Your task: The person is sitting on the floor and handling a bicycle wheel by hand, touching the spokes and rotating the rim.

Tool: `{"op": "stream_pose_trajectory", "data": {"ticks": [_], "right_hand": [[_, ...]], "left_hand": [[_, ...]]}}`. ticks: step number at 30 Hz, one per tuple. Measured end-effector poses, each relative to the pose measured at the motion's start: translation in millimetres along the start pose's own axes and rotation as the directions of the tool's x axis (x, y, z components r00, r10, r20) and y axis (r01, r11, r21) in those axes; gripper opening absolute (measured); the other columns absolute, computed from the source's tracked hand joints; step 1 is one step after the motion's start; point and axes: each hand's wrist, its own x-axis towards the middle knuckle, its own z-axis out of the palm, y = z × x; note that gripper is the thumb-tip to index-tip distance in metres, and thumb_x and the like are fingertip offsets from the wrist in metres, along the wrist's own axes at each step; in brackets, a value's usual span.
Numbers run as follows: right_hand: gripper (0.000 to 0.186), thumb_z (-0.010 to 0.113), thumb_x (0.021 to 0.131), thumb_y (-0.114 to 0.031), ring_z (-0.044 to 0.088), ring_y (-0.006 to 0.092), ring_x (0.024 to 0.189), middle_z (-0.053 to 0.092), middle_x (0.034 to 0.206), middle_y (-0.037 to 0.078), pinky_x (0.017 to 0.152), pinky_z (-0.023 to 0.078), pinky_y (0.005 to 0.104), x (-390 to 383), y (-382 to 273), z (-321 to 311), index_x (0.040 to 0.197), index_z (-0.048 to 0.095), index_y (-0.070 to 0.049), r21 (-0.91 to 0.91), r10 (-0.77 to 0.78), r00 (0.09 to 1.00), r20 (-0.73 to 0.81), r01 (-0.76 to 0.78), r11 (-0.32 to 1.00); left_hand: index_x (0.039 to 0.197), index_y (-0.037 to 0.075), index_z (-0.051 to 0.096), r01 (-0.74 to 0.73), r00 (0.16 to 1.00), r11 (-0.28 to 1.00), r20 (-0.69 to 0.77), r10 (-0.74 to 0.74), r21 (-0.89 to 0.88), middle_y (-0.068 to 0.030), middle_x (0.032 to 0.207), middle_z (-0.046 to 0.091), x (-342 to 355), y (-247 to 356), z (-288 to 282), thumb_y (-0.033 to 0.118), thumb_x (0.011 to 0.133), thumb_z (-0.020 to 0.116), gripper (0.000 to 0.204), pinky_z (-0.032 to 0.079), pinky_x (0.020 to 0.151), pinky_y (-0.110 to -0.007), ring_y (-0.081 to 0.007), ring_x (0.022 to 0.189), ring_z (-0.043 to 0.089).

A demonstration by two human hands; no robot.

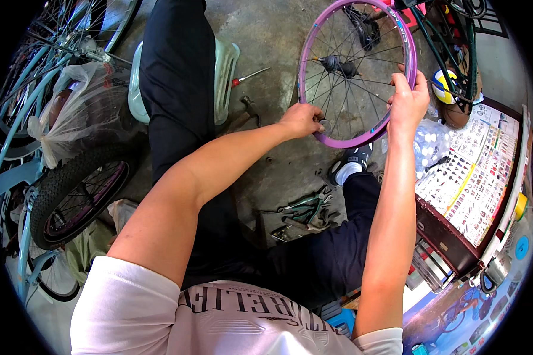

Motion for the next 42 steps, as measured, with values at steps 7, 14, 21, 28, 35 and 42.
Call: {"op": "stream_pose_trajectory", "data": {"ticks": [7, 14, 21, 28, 35, 42], "right_hand": [[0.027, 0.069, 0.085, -0.016, 0.051, 0.0071, 0.052, 0.06, 0.069, -0.002, 0.049, 0.04, 0.0279, -2, -4, 0, 0.108, 0.073, -0.003, 0.065, 0.049, 0.999, 0.01, -0.05, 0.997], [0.027, 0.069, 0.084, -0.016, 0.05, 0.0068, 0.052, 0.06, 0.069, -0.002, 0.049, 0.039, 0.0271, -1, -4, 2, 0.108, 0.073, -0.003, 0.041, 0.016, 1.0, 0.009, -0.017, 0.999], [0.029, 0.07, 0.084, -0.017, 0.049, 0.0057, 0.054, 0.06, 0.071, -0.003, 0.05, 0.038, 0.0262, 3, 0, -1, 0.108, 0.073, -0.002, 0.029, 0.003, 1.0, 0.004, -0.003, 1.0], [0.026, 0.069, 0.085, -0.018, 0.048, 0.0057, 0.053, 0.059, 0.07, -0.004, 0.049, 0.037, 0.0264, 1, -6, 1, 0.106, 0.073, -0.002, 0.047, 0.038, 0.999, 0.009, -0.039, 0.998], [0.027, 0.069, 0.085, -0.017, 0.048, 0.0055, 0.052, 0.058, 0.071, -0.003, 0.047, 0.036, 0.0261, 3, -2, -1, 0.107, 0.072, -0.003, 0.081, 0.059, 0.998, 0.004, -0.059, 0.995], [0.027, 0.07, 0.084, -0.016, 0.047, 0.0062, 0.051, 0.059, 0.073, -0.002, 0.046, 0.037, 0.0254, 2, -5, 0, 0.108, 0.071, -0.003, 0.12, 0.055, 0.998, 0.039, -0.06, 0.991]], "left_hand": [[0.116, 0.008, 0.077, 0.006, 0.999, 0.979, 0.035, -0.013, 0.205, -0.0159, 0.103, 0.077, 4, 15, -7, 0.024, 0.082, 0.084, 0.039, 0.057, 0.088, -0.043, -0.0324, 0.098, 0.074], [0.115, 0.007, 0.077, -0.031, 1.0, 0.994, 0.002, 0.031, 0.107, -0.0147, 0.104, 0.078, 10, -6, -2, 0.025, 0.082, 0.084, 0.037, 0.057, 0.09, -0.042, -0.0324, 0.099, 0.074], [0.114, 0.005, 0.077, -0.033, 0.999, 0.995, 0.022, 0.031, 0.094, -0.0152, 0.104, 0.078, 8, 0, -1, 0.027, 0.084, 0.083, 0.038, 0.057, 0.089, -0.041, -0.0324, 0.098, 0.074], [0.116, 0.005, 0.077, -0.009, 0.998, 1.0, 0.054, 0.009, -0.007, -0.0172, 0.1, 0.077, 12, -12, 2, 0.029, 0.092, 0.076, 0.034, 0.057, 0.085, -0.043, -0.0326, 0.095, 0.075], [0.116, 0.005, 0.076, -0.082, 0.996, 0.99, 0.033, 0.079, 0.112, -0.0186, 0.104, 0.076, 6, -9, -3, 0.024, 0.092, 0.073, 0.031, 0.056, 0.088, -0.045, -0.035, 0.099, 0.073], [0.118, 0.012, 0.078, -0.17, 0.977, 0.966, -0.097, 0.192, 0.195, -0.015, 0.105, 0.077, 5, -18, 6, 0.009, 0.088, 0.067, 0.032, 0.056, 0.091, -0.045, -0.0353, 0.099, 0.073]]}}
